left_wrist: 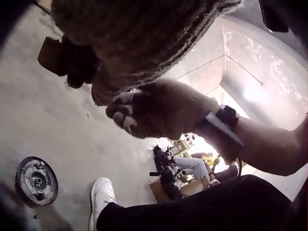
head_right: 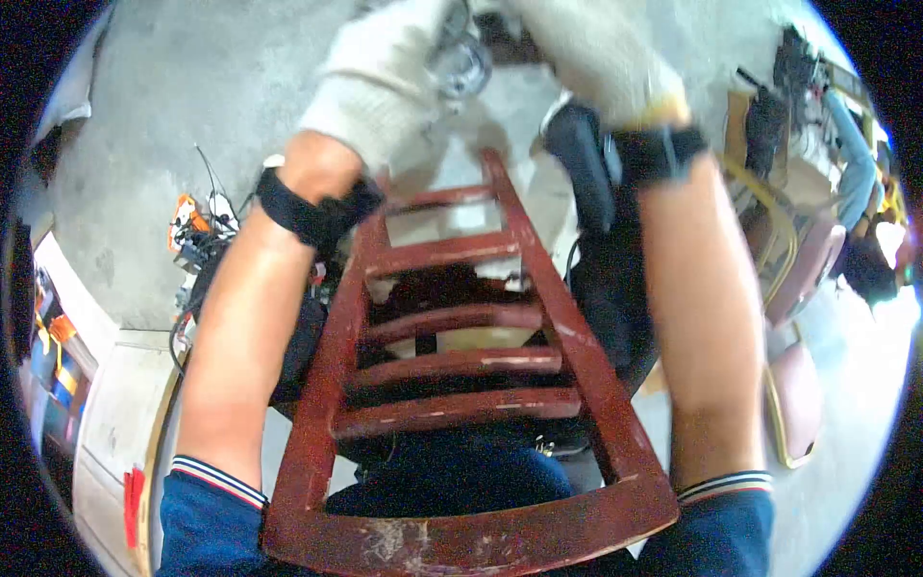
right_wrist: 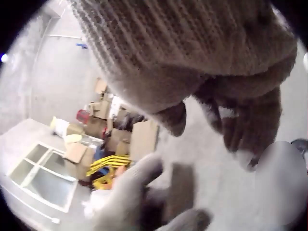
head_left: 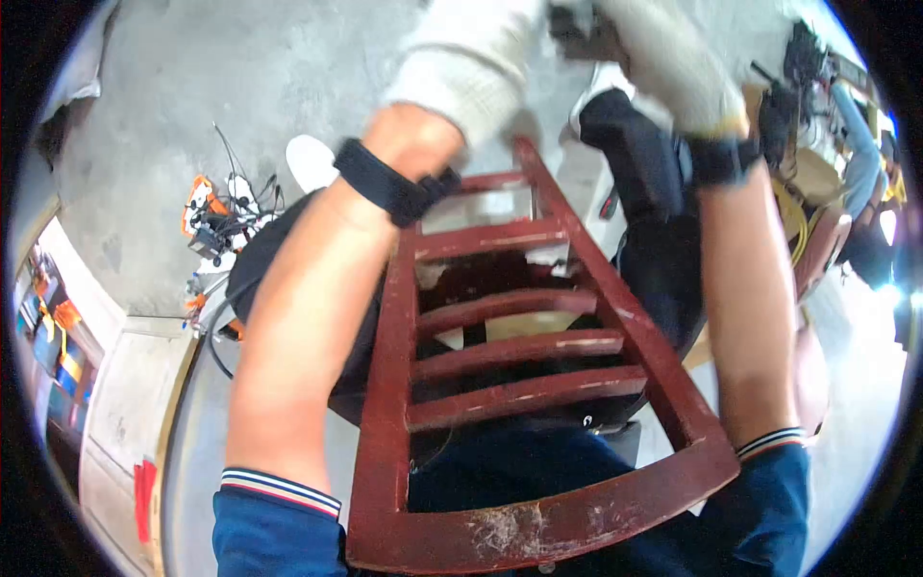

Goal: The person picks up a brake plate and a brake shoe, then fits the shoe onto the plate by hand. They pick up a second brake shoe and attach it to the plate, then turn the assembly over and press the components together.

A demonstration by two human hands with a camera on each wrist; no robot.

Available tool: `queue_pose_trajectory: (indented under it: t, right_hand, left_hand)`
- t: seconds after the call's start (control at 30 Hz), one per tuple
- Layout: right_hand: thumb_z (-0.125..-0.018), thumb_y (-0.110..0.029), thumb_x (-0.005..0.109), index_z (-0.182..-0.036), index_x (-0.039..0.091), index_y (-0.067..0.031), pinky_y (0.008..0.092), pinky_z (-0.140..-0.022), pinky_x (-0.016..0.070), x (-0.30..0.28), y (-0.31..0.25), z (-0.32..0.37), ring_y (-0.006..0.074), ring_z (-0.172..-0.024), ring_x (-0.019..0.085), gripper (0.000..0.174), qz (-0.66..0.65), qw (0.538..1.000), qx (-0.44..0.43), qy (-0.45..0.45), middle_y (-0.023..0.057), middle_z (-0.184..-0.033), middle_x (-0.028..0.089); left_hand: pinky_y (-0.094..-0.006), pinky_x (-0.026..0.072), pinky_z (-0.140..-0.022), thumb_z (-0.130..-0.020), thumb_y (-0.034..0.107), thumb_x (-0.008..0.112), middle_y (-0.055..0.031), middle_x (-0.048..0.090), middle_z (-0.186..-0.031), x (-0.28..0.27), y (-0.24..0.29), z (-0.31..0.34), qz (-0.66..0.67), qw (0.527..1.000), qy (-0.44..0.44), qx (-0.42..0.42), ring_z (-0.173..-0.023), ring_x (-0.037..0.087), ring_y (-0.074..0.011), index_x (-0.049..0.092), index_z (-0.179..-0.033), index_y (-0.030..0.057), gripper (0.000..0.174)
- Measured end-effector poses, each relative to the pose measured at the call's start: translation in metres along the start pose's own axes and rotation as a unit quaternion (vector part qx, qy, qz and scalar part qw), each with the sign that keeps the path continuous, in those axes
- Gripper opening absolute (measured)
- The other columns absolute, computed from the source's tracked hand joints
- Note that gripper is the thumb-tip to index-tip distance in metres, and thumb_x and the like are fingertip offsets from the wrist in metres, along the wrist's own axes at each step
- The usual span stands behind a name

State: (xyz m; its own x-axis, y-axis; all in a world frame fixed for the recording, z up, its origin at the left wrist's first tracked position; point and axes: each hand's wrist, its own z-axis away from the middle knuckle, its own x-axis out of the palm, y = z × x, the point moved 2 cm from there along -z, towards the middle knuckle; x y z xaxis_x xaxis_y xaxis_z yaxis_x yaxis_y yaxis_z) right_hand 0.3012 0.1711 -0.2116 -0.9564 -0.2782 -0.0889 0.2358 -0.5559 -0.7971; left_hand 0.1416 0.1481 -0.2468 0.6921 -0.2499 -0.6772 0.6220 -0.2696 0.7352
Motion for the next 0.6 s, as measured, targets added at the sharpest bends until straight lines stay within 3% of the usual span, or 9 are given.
queue_pose_trajectory:
  t: [0.1,0.13,0.2,0.27,0.33,0.4,0.43,0.53,0.6]
  right_hand:
    - [-0.104,-0.040,0.063,-0.126,0.067,-0.0033,0.0306,-0.078,0.0540,-0.001,0.053,-0.013,0.0136,-0.086,0.064,0.042,-0.120,0.993,0.005,-0.014,0.0044,-0.106,0.070]
    - [-0.106,-0.041,0.062,-0.127,0.067,-0.0046,0.0299,-0.076,0.0527,0.008,0.056,-0.017,0.0122,-0.086,0.063,0.042,-0.187,0.982,0.023,-0.014,0.0027,-0.106,0.070]
    - [-0.105,-0.039,0.062,-0.126,0.066,-0.0004,0.0271,-0.074,0.0519,0.010,0.053,-0.024,0.0107,-0.084,0.062,0.044,-0.177,0.984,0.033,0.001,0.0043,-0.104,0.070]
    - [-0.102,-0.032,0.065,-0.128,0.065,0.0023,0.0263,-0.075,0.0529,0.004,0.047,-0.032,0.0107,-0.086,0.064,0.043,-0.023,0.995,-0.055,-0.079,0.0054,-0.102,0.070]
    - [-0.099,-0.026,0.069,-0.132,0.064,0.0031,0.0259,-0.075,0.0526,0.010,0.019,-0.026,0.0103,-0.087,0.064,0.044,-0.034,0.995,-0.053,-0.080,0.0052,-0.102,0.070]
    - [-0.101,-0.032,0.066,-0.131,0.064,0.0037,0.0299,-0.084,0.0554,0.014,-0.006,-0.019,0.0146,-0.094,0.066,0.047,0.106,0.994,0.035,0.017,0.0077,-0.110,0.071]
    - [-0.101,-0.034,0.066,-0.131,0.065,0.0049,0.0311,-0.088,0.0561,0.014,-0.012,-0.020,0.0161,-0.098,0.067,0.048,0.151,0.983,0.086,0.052,0.0094,-0.115,0.072]
    - [-0.100,-0.032,0.067,-0.124,0.068,0.0059,0.0305,-0.089,0.0557,0.000,0.017,-0.036,0.0157,-0.100,0.069,0.045,0.037,0.999,-0.017,0.027,0.0116,-0.113,0.074]
    - [-0.099,-0.030,0.067,-0.115,0.071,0.0076,0.0304,-0.087,0.0561,0.005,0.008,-0.033,0.0158,-0.096,0.070,0.041,0.013,0.990,0.037,0.138,0.0139,-0.104,0.076]
  left_hand:
    - [-0.0458,0.0574,-0.083,-0.094,-0.001,0.050,-0.0261,0.070,-0.101,0.025,-0.015,0.009,-0.027,0.997,0.057,0.054,-0.092,0.071,-0.0388,0.041,-0.149,-0.0080,0.056]
    - [-0.0480,0.0564,-0.086,-0.091,0.004,0.059,-0.0282,0.069,-0.107,0.029,-0.021,0.009,-0.028,0.999,0.029,0.028,-0.096,0.071,-0.0409,0.043,-0.148,-0.0081,0.060]
    - [-0.0474,0.0566,-0.087,-0.088,0.011,0.060,-0.0247,0.071,-0.115,0.032,-0.023,0.011,-0.017,0.999,0.035,0.009,-0.102,0.070,-0.0411,0.048,-0.150,0.0043,0.063]
    - [-0.0474,0.0570,-0.084,-0.087,0.005,0.058,-0.0249,0.071,-0.109,0.027,-0.021,0.012,-0.018,0.999,0.032,0.016,-0.097,0.070,-0.0415,0.046,-0.149,0.0003,0.063]
    - [-0.0475,0.0573,-0.080,-0.087,-0.001,0.056,-0.0250,0.071,-0.104,0.020,-0.019,0.010,-0.022,0.999,0.035,0.031,-0.092,0.070,-0.0419,0.044,-0.149,-0.0036,0.064]
    - [-0.0472,0.0571,-0.085,-0.085,0.000,0.059,-0.0263,0.071,-0.109,0.021,-0.020,0.011,0.037,0.998,0.037,0.031,-0.097,0.069,-0.0435,0.047,-0.147,-0.0027,0.064]
    - [-0.0401,0.0546,-0.098,-0.088,0.017,0.077,-0.0263,0.065,-0.130,0.021,-0.022,0.011,0.073,0.996,0.038,0.016,-0.115,0.067,-0.0403,0.049,-0.149,0.0012,0.069]
    - [-0.0488,0.0559,-0.089,-0.085,0.010,0.072,-0.0303,0.067,-0.116,0.001,-0.019,0.002,0.024,0.993,0.108,0.029,-0.102,0.069,-0.0434,0.042,-0.150,-0.0065,0.073]
    - [-0.0475,0.0541,-0.097,-0.082,0.016,0.078,-0.0319,0.064,-0.125,-0.008,-0.025,0.001,-0.025,0.993,0.110,-0.021,-0.113,0.066,-0.0435,0.039,-0.152,-0.0056,0.083]
